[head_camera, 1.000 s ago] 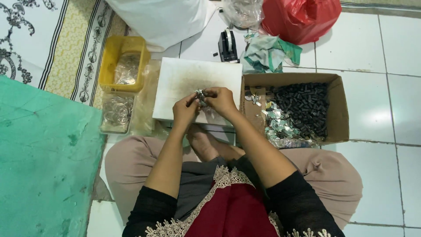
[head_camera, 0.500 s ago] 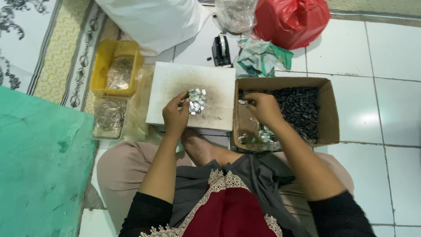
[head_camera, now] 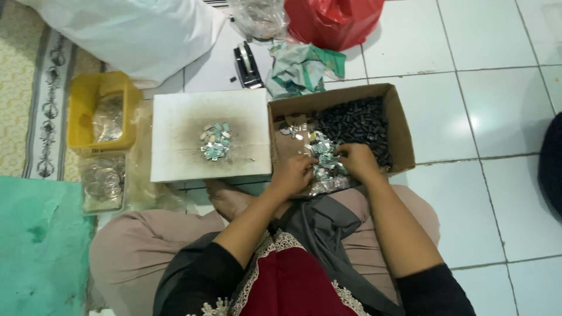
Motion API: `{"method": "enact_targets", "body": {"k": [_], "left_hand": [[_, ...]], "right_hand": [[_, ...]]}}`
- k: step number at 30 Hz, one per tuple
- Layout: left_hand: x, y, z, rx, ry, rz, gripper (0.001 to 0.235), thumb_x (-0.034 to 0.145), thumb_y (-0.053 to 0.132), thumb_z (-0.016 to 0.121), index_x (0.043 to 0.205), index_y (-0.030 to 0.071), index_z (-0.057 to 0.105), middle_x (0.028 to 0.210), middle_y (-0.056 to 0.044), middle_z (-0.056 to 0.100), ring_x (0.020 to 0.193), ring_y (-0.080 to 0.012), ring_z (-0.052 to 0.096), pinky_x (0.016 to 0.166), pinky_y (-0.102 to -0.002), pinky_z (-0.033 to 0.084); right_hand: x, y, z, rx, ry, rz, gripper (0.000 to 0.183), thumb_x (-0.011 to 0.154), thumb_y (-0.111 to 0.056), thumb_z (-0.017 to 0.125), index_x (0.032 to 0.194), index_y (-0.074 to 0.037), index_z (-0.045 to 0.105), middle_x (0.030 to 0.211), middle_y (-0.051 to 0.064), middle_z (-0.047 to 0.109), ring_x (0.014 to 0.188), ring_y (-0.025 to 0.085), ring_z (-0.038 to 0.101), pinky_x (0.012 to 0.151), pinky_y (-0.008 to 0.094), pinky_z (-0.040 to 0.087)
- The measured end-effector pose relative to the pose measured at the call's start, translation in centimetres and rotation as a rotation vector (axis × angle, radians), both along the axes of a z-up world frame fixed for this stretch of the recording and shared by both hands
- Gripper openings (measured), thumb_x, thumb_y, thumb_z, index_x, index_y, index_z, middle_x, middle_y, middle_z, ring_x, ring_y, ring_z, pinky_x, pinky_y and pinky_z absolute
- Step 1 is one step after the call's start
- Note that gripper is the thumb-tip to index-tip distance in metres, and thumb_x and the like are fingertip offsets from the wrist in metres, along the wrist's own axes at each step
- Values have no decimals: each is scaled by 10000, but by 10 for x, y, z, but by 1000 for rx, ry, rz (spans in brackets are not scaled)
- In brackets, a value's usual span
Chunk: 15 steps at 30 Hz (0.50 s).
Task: Sort and pack small metallic components from a box into a plastic bag while sitting on the floor.
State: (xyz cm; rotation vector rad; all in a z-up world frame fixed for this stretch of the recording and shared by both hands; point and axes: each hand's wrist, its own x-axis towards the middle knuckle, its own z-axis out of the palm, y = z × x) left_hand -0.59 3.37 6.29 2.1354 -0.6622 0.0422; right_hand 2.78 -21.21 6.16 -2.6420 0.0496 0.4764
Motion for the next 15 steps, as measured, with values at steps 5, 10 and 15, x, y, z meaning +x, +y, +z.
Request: {"method": "enact_targets", "body": {"k": [5, 10, 15], "left_hand": [[1, -33, -65, 296, 209, 63, 241, 834, 194, 692, 1066, 185, 753, 1005, -84, 728, 963, -318, 734, 825, -433, 596], [6, -37, -69, 458, 247, 120, 292, 865, 286, 683, 1143, 201, 714, 1165, -63, 666, 1125, -286, 673, 901, -402, 592], [12, -43, -54, 470, 182, 146, 311, 867, 260, 717, 1132, 101, 690, 1131, -105, 602, 1113, -331, 622, 885, -453, 599]], "right_hand": [[11, 15, -33, -212, 67, 127, 273, 833, -234, 689, 1058, -330, 811, 1020, 10, 802, 1020, 306, 750, 901, 438, 600], [16, 25, -47, -267, 0, 255, 241, 802, -205, 745, 1031, -177, 814, 971, 113, 792, 962, 354, 758, 851, 468, 617], [25, 20, -76, -291, -41, 288, 207, 794, -196, 762, 986, -134, 810, 916, 141, 781, 918, 367, 764, 803, 483, 628]]}}
